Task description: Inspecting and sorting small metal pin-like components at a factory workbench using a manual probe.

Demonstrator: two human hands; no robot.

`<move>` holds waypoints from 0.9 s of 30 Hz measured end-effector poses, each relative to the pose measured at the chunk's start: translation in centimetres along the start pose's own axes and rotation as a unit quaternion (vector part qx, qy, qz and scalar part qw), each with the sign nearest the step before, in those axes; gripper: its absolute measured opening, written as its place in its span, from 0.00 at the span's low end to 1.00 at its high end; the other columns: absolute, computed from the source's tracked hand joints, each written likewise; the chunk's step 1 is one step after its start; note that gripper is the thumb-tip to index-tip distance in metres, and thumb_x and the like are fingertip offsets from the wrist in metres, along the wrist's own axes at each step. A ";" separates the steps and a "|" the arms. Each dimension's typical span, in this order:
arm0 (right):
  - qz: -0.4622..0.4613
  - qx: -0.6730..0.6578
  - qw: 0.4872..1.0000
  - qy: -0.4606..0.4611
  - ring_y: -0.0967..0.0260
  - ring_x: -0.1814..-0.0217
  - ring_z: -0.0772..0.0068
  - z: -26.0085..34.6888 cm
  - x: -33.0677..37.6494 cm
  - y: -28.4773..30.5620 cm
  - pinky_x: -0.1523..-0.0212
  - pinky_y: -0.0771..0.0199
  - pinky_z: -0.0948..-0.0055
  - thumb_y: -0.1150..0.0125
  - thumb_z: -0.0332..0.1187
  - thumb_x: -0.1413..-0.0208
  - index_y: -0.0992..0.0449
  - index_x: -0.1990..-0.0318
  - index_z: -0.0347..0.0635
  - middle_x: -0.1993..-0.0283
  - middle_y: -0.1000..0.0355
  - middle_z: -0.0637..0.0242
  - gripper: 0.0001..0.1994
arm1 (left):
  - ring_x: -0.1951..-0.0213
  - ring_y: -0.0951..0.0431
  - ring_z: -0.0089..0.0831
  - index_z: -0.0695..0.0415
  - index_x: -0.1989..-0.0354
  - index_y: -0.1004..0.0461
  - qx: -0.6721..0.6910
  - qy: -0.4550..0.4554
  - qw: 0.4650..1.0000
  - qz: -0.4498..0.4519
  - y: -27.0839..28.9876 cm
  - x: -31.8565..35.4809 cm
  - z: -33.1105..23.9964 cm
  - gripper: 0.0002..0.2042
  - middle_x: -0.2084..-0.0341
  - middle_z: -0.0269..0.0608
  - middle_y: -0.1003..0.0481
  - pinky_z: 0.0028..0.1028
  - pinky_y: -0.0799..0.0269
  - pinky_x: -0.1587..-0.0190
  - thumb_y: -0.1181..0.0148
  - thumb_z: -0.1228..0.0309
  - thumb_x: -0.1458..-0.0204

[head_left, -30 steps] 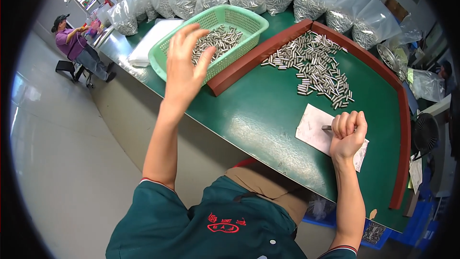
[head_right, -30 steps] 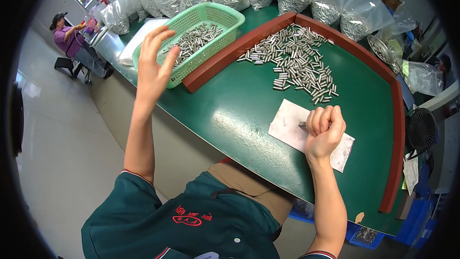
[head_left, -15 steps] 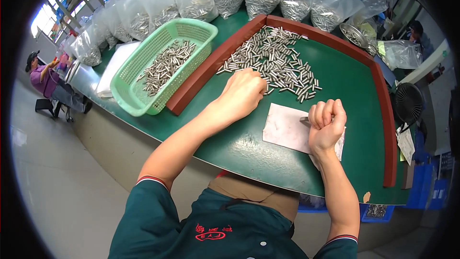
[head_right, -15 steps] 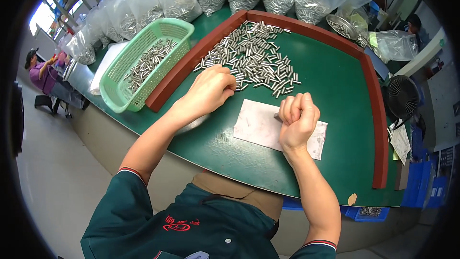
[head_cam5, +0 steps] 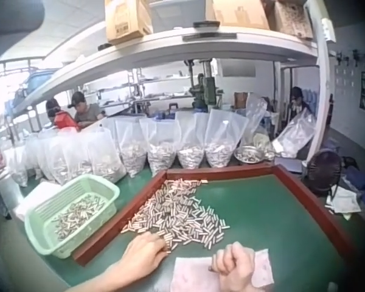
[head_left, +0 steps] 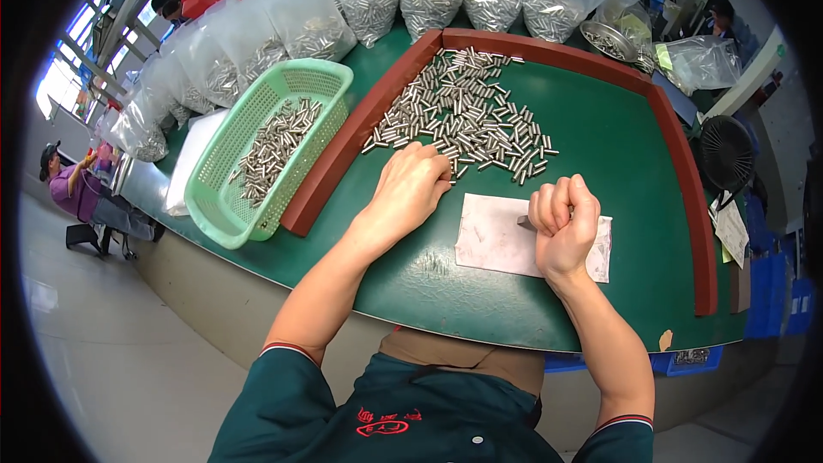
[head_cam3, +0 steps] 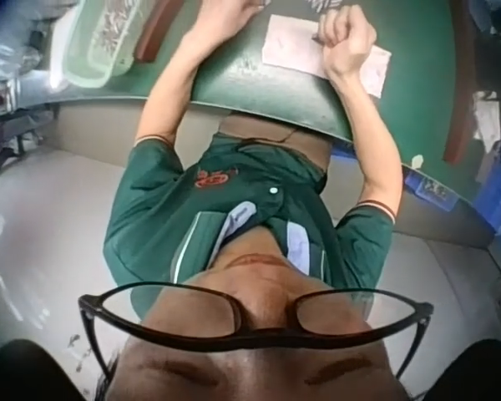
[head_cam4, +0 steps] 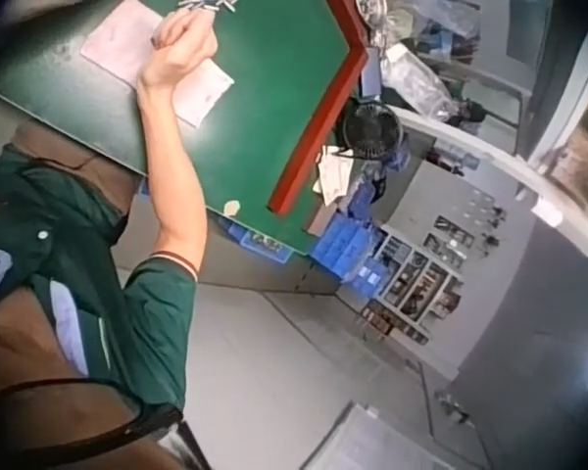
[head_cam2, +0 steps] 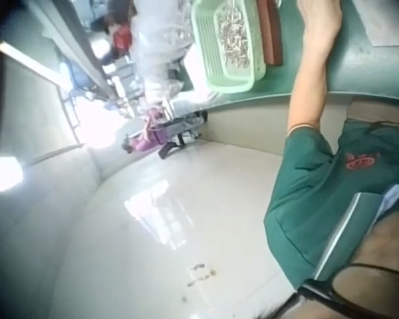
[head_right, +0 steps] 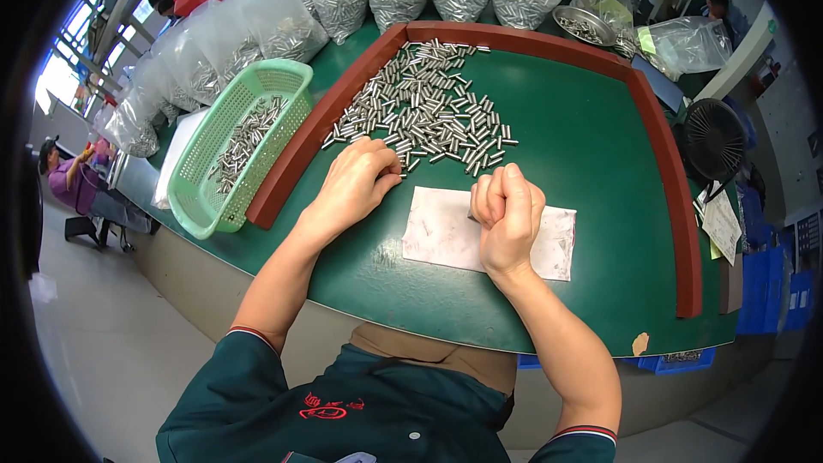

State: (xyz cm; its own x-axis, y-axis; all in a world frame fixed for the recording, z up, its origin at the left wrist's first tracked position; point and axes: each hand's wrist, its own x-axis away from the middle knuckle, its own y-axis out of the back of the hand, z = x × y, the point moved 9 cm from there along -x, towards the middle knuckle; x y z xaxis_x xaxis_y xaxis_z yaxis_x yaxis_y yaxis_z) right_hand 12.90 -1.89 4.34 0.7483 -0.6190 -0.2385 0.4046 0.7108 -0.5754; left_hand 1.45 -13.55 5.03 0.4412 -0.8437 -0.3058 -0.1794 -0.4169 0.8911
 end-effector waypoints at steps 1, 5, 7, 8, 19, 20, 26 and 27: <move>0.004 0.002 1.000 -0.002 0.63 0.88 0.82 0.0 0.0 -0.1 0.86 0.61 0.78 0.64 0.35 0.42 0.52 0.89 0.46 0.91 0.57 0.74 0.22 | 0.69 0.32 0.38 0.61 0.77 0.30 0.022 0.003 1.000 -0.013 0.4 0.1 -0.2 0.04 0.79 0.41 0.31 0.33 0.36 0.64 0.42 0.77 0.62; -0.003 0.001 1.000 0.002 0.63 0.88 0.82 0.1 0.0 0.4 0.86 0.61 0.78 0.64 0.35 0.42 0.52 0.89 0.46 0.91 0.57 0.74 0.22 | 0.73 0.31 0.22 0.62 0.73 0.30 0.317 0.124 0.938 0.071 -1.4 -0.4 0.4 0.03 0.76 0.34 0.29 0.23 0.35 0.69 0.44 0.76 0.55; -0.015 -0.008 1.000 -0.011 0.63 0.88 0.82 0.1 0.2 0.2 0.86 0.61 0.78 0.64 0.35 0.42 0.51 0.89 0.46 0.91 0.57 0.74 0.22 | 0.73 0.32 0.17 0.61 0.67 0.31 0.527 0.153 0.833 0.072 -3.3 -0.1 0.3 0.05 0.73 0.34 0.29 0.17 0.35 0.68 0.45 0.74 0.51; -0.010 -0.006 1.000 -0.008 0.63 0.88 0.82 0.0 0.3 0.0 0.86 0.61 0.78 0.64 0.35 0.42 0.52 0.89 0.46 0.91 0.57 0.74 0.22 | 0.73 0.32 0.18 0.61 0.66 0.31 0.607 0.173 0.772 0.075 -3.7 0.1 -0.2 0.06 0.73 0.36 0.28 0.17 0.34 0.67 0.45 0.74 0.50; -0.004 -0.006 1.000 -0.014 0.63 0.89 0.82 -0.3 0.1 -0.1 0.86 0.61 0.78 0.64 0.35 0.41 0.51 0.89 0.46 0.91 0.57 0.74 0.22 | 0.72 0.33 0.17 0.59 0.64 0.32 0.690 0.216 0.680 0.122 -6.1 0.6 0.0 0.06 0.71 0.35 0.29 0.17 0.34 0.66 0.47 0.73 0.48; -0.003 -0.006 1.000 -0.013 0.63 0.89 0.82 -0.3 0.1 -0.1 0.86 0.61 0.78 0.64 0.35 0.41 0.51 0.89 0.46 0.91 0.57 0.74 0.22 | 0.72 0.33 0.17 0.59 0.64 0.32 0.690 0.216 0.681 0.122 -6.1 0.6 0.0 0.06 0.71 0.35 0.29 0.17 0.34 0.66 0.47 0.73 0.48; 0.000 -0.005 1.000 -0.015 0.63 0.89 0.82 -0.3 0.1 0.0 0.86 0.62 0.78 0.64 0.35 0.41 0.51 0.89 0.46 0.92 0.57 0.74 0.22 | 0.72 0.33 0.17 0.58 0.64 0.32 0.688 0.223 0.679 0.123 -6.2 0.6 0.0 0.06 0.71 0.34 0.29 0.16 0.35 0.66 0.47 0.72 0.48; 0.000 -0.005 1.000 -0.015 0.63 0.89 0.82 -0.3 0.1 0.0 0.86 0.62 0.78 0.64 0.35 0.41 0.51 0.89 0.46 0.92 0.57 0.74 0.22 | 0.72 0.33 0.17 0.58 0.64 0.32 0.688 0.222 0.680 0.123 -6.2 0.6 0.1 0.06 0.71 0.34 0.29 0.16 0.35 0.66 0.47 0.72 0.49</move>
State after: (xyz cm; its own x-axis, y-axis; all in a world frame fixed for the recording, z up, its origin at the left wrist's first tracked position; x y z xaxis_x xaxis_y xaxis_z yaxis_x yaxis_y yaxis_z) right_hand 12.77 -2.04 4.08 0.7631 -0.6094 -0.2153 0.3995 0.7066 -0.5841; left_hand 2.79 -11.49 -0.71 0.4160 -0.8871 0.1999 -0.8136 -0.4613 -0.3539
